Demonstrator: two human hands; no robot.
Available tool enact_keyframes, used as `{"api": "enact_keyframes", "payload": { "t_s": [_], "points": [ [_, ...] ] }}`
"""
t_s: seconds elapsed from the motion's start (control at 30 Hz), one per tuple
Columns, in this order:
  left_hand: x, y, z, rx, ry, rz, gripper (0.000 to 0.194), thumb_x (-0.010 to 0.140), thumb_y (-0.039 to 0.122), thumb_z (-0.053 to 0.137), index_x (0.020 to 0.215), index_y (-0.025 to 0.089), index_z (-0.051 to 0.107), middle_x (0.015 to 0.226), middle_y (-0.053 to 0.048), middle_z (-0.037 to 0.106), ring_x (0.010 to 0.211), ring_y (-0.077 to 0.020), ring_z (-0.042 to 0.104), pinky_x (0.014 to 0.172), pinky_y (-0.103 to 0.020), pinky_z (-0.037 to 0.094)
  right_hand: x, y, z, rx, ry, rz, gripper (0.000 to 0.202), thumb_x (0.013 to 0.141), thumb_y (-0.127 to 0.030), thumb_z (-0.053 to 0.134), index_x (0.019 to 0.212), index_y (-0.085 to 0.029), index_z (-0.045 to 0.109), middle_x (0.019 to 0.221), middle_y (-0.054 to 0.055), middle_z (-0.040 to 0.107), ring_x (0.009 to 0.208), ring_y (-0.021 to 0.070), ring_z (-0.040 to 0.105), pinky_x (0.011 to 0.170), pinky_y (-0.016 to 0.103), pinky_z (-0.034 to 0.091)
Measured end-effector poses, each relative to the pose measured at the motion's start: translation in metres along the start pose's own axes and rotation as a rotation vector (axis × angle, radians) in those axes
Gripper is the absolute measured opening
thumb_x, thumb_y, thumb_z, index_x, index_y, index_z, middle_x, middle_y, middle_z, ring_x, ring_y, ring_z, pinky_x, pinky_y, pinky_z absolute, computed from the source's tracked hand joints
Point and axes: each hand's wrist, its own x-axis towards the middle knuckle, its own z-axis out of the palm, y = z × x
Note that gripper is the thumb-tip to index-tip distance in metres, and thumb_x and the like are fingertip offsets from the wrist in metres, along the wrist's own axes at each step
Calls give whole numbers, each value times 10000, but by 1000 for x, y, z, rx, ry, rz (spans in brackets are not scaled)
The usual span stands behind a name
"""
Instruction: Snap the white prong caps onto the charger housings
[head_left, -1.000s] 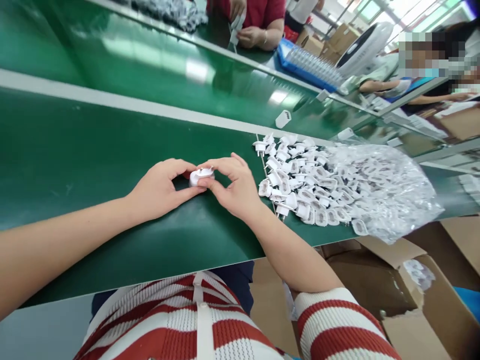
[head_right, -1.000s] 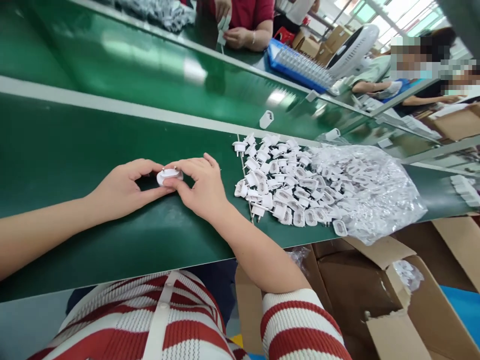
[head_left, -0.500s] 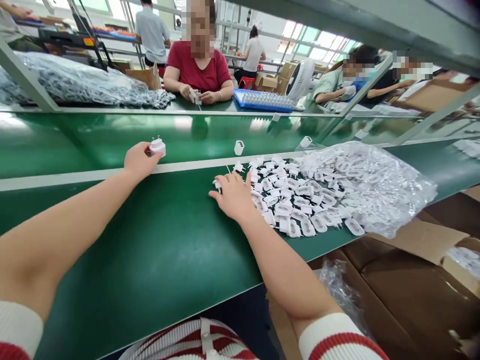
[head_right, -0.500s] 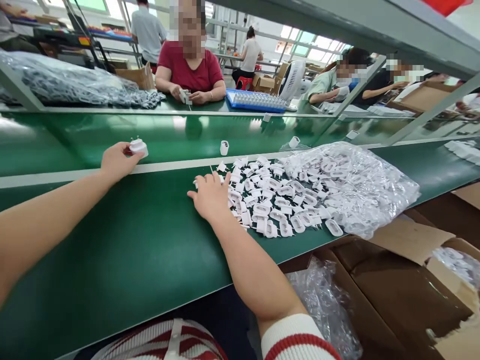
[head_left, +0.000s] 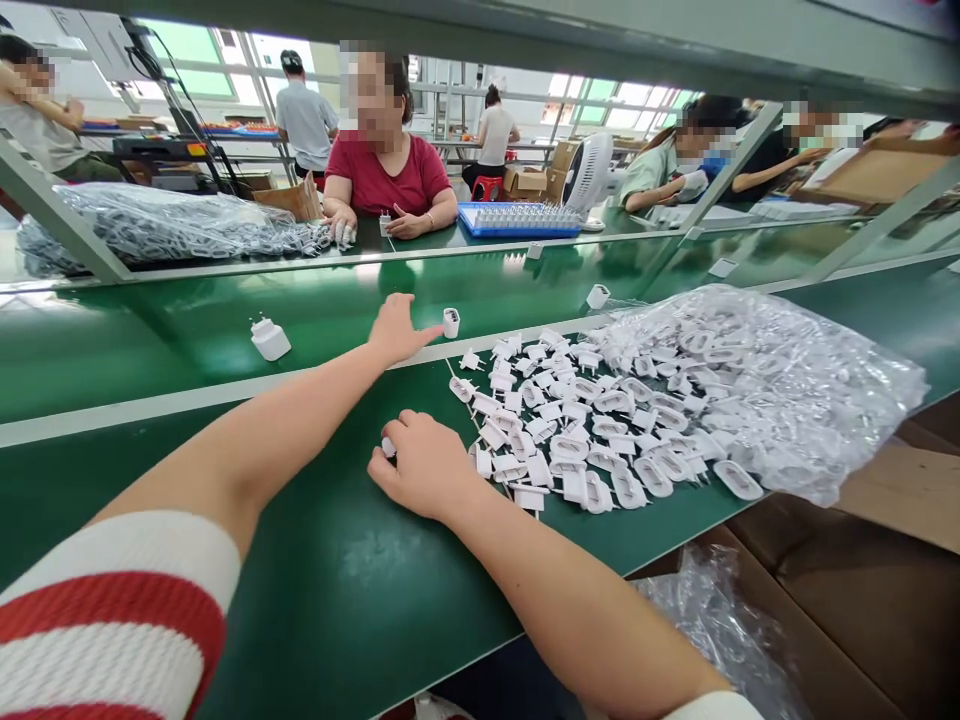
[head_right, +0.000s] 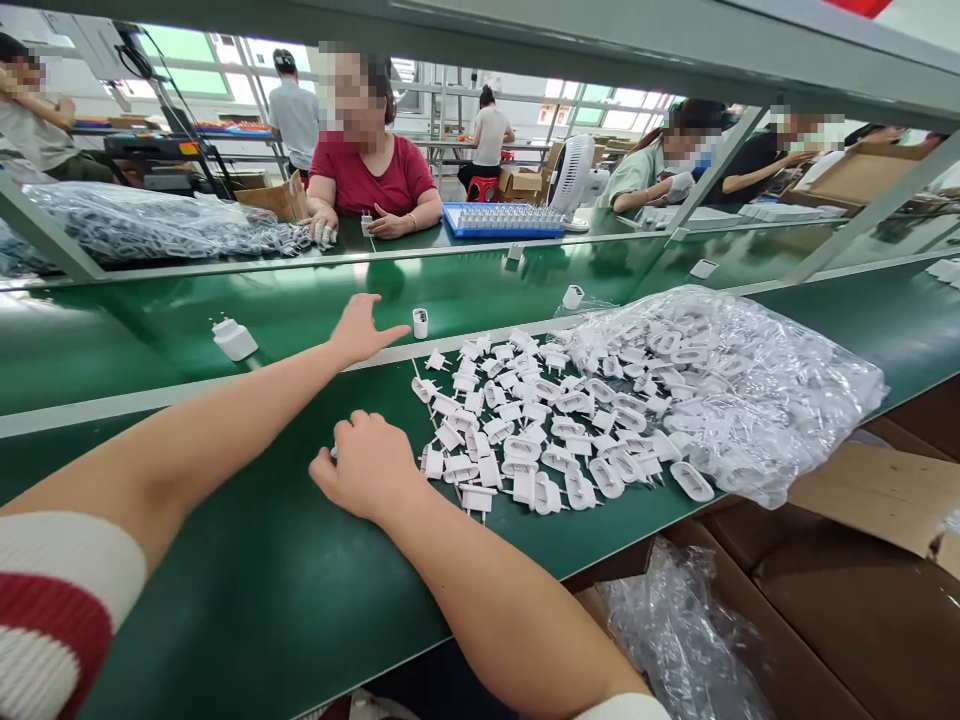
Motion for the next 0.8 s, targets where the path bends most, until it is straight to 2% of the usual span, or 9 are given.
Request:
{"api": "enact_keyframes", "payload": {
  "t_s": [0.07, 0.17, 0.23, 0.33, 0.5, 0.57, 0.63, 0.7, 0.8],
  "points": [
    [22, 16, 24, -3, -81, -62, 1025, 772, 678, 851, 1514, 86, 466, 1652, -312, 399, 1507, -447, 465, 1180, -481, 432, 1, -1, -1, 23, -61, 1, 371, 1097, -481, 502, 1040, -197, 734, 1037, 82, 746, 960, 253, 723, 720, 345, 520],
    [42, 30, 47, 7, -159, -152, 794, 883, 559, 817, 1452, 77, 545, 1498, -298, 576, 1376, -422, 600, 1118, -500, 492, 5, 1, -1, 39, -140, 27, 475, 1141, -545, 415, 1068, -192, 724, 1032, 77, 773, 897, 239, 749, 687, 330, 496],
    [44, 33, 51, 16, -166, -174, 592, 992, 477, 719, 1434, 108, 584, 1438, -231, 638, 1331, -369, 633, 1128, -533, 501, 8, 2, -1, 40, -157, 52, 497, 1142, -561, 403, 1070, -190, 725, 1029, 84, 781, 909, 244, 757, 692, 324, 495],
    [29, 25, 39, 14, -123, -144, 494, 1062, 367, 596, 1504, 152, 556, 1529, -189, 596, 1415, -337, 574, 1211, -553, 447, 10, 5, -3, 69, -129, 80, 484, 1099, -601, 503, 1051, -177, 731, 1056, 105, 779, 962, 261, 759, 740, 323, 510],
    [-46, -13, -16, -20, -39, -62, 619, 1023, 295, 480, 1609, 103, 435, 1632, -185, 525, 1487, -333, 514, 1290, -478, 371, 13, 14, -6, 266, 23, 143, 220, 1067, -382, 675, 1078, -167, 718, 1154, 108, 763, 1044, 229, 733, 847, 303, 509],
    [-90, -29, -40, -35, -44, -63, 645, 1007, 335, 481, 1598, 78, 437, 1586, -186, 570, 1424, -336, 564, 1264, -495, 410, 16, 18, -7, 445, 123, 170, 159, 1073, -337, 655, 1070, -189, 713, 1162, 79, 758, 944, 181, 728, 818, 282, 510],
    [-136, -39, -59, -40, -73, -59, 649, 1001, 376, 489, 1583, 90, 459, 1530, -169, 621, 1372, -341, 590, 1238, -518, 436, 17, 21, -8, 722, 166, 205, 220, 1084, -403, 615, 1027, -209, 702, 1045, 35, 766, 709, 121, 682, 689, 251, 498],
    [-178, -41, -71, -23, -128, -16, 637, 1019, 428, 482, 1581, 127, 476, 1486, -144, 659, 1334, -346, 596, 1220, -543, 442, 18, 21, -9, 1031, 96, 237, 367, 1078, -532, 580, 951, -205, 687, 842, 5, 755, 501, 79, 566, 538, 223, 433],
    [-224, -35, -76, -12, -219, 74, 622, 1058, 497, 453, 1586, 169, 477, 1475, -139, 664, 1309, -343, 600, 1199, -558, 445, 16, 17, -10, 1344, -77, 259, 475, 999, -643, 665, 882, -183, 687, 715, 16, 745, 425, 57, 509, 409, 183, 329]
  ]
}}
